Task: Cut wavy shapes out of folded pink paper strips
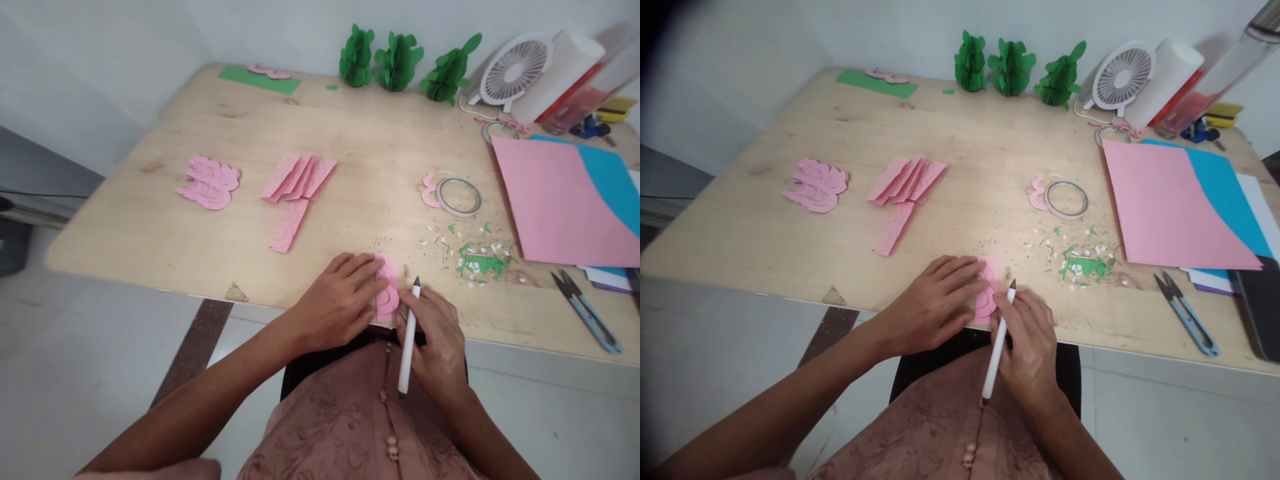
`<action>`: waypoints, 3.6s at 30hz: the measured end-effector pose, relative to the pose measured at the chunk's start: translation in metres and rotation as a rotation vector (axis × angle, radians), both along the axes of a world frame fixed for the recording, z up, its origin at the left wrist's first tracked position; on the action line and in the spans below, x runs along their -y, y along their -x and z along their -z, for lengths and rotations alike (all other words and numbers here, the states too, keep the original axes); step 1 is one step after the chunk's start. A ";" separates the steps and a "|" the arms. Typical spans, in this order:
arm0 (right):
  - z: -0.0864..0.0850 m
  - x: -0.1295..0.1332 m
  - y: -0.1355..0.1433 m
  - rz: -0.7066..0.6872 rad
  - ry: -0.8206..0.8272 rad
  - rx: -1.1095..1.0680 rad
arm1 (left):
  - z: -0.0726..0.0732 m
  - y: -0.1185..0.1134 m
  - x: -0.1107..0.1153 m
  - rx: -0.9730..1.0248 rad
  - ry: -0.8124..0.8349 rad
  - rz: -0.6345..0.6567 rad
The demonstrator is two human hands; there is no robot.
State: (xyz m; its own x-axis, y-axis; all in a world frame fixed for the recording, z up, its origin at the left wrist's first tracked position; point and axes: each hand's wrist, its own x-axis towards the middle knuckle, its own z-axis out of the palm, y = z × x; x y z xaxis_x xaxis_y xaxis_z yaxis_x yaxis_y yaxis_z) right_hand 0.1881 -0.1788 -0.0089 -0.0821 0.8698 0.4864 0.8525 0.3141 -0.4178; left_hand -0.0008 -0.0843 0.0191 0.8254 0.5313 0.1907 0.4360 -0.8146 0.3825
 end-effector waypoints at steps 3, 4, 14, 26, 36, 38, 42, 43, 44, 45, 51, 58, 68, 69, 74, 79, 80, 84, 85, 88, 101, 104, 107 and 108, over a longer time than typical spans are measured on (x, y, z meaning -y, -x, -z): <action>0.000 0.000 0.000 0.004 0.002 -0.004 | 0.001 0.000 0.000 0.007 -0.005 0.000; 0.000 0.000 0.000 0.002 0.004 -0.007 | 0.001 0.000 0.000 0.010 -0.006 0.002; 0.000 0.001 0.001 -0.004 -0.018 -0.009 | 0.000 0.001 0.000 0.020 -0.008 0.001; 0.008 0.001 -0.002 -0.033 -0.050 0.058 | -0.001 0.002 0.001 0.017 -0.018 -0.007; 0.013 0.002 -0.005 -0.063 -0.058 0.101 | 0.000 0.002 0.001 0.013 0.005 -0.006; 0.011 0.002 -0.004 -0.057 -0.044 0.098 | 0.000 0.002 0.001 0.017 0.002 -0.005; 0.005 0.000 0.000 -0.038 -0.038 0.066 | -0.001 0.002 0.001 0.018 0.014 0.000; 0.004 0.000 0.001 -0.033 -0.037 0.062 | -0.001 0.002 0.001 0.020 0.019 0.001; 0.003 -0.001 0.001 -0.027 -0.036 0.062 | -0.001 0.002 0.001 0.026 0.024 0.002; 0.001 -0.001 0.002 -0.024 -0.031 0.062 | -0.001 0.002 0.001 0.035 0.029 0.002; -0.003 -0.002 0.004 -0.021 -0.028 0.051 | 0.005 0.000 0.000 0.117 0.037 -0.033; -0.005 -0.003 0.005 -0.019 -0.031 0.042 | 0.011 -0.003 0.003 0.151 0.013 -0.079; -0.007 0.000 0.000 0.020 0.020 -0.094 | 0.016 -0.004 0.004 0.128 -0.020 -0.085; -0.009 0.000 -0.002 0.049 0.042 -0.149 | 0.017 -0.004 0.004 0.127 -0.017 -0.085; -0.018 0.005 -0.009 0.134 0.131 -0.405 | 0.016 -0.004 0.004 0.119 -0.002 -0.086; -0.018 0.006 -0.006 0.096 0.143 -0.415 | 0.015 -0.005 0.005 0.097 -0.008 -0.089; -0.019 0.005 -0.005 0.077 0.136 -0.407 | 0.015 -0.005 0.006 0.093 -0.010 -0.088; -0.021 -0.004 0.000 -0.023 0.101 -0.290 | 0.015 -0.005 0.006 0.093 -0.019 -0.090; -0.021 -0.005 0.002 -0.040 0.082 -0.242 | 0.015 -0.005 0.006 0.097 -0.023 -0.091; -0.018 -0.008 0.005 -0.044 0.017 -0.108 | 0.016 -0.005 0.007 0.114 -0.040 -0.094; -0.004 -0.006 0.007 -0.021 -0.108 0.053 | 0.014 -0.004 0.006 0.099 -0.063 -0.094; -0.003 -0.007 0.008 -0.017 -0.110 0.069 | 0.014 -0.004 0.006 0.092 -0.064 -0.093; -0.003 -0.007 0.008 -0.011 -0.107 0.089 | 0.014 -0.003 0.006 0.095 -0.066 -0.098; -0.003 -0.007 0.008 -0.013 -0.113 0.092 | 0.014 -0.003 0.006 0.103 -0.069 -0.102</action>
State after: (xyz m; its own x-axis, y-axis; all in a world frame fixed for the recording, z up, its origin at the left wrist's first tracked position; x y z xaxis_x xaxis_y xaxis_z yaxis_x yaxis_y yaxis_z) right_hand 0.1805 -0.1717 -0.0062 -0.1423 0.8084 0.5712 0.8810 0.3664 -0.2992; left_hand 0.0026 -0.0905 0.0046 0.7423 0.5938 0.3104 0.4788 -0.7942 0.3742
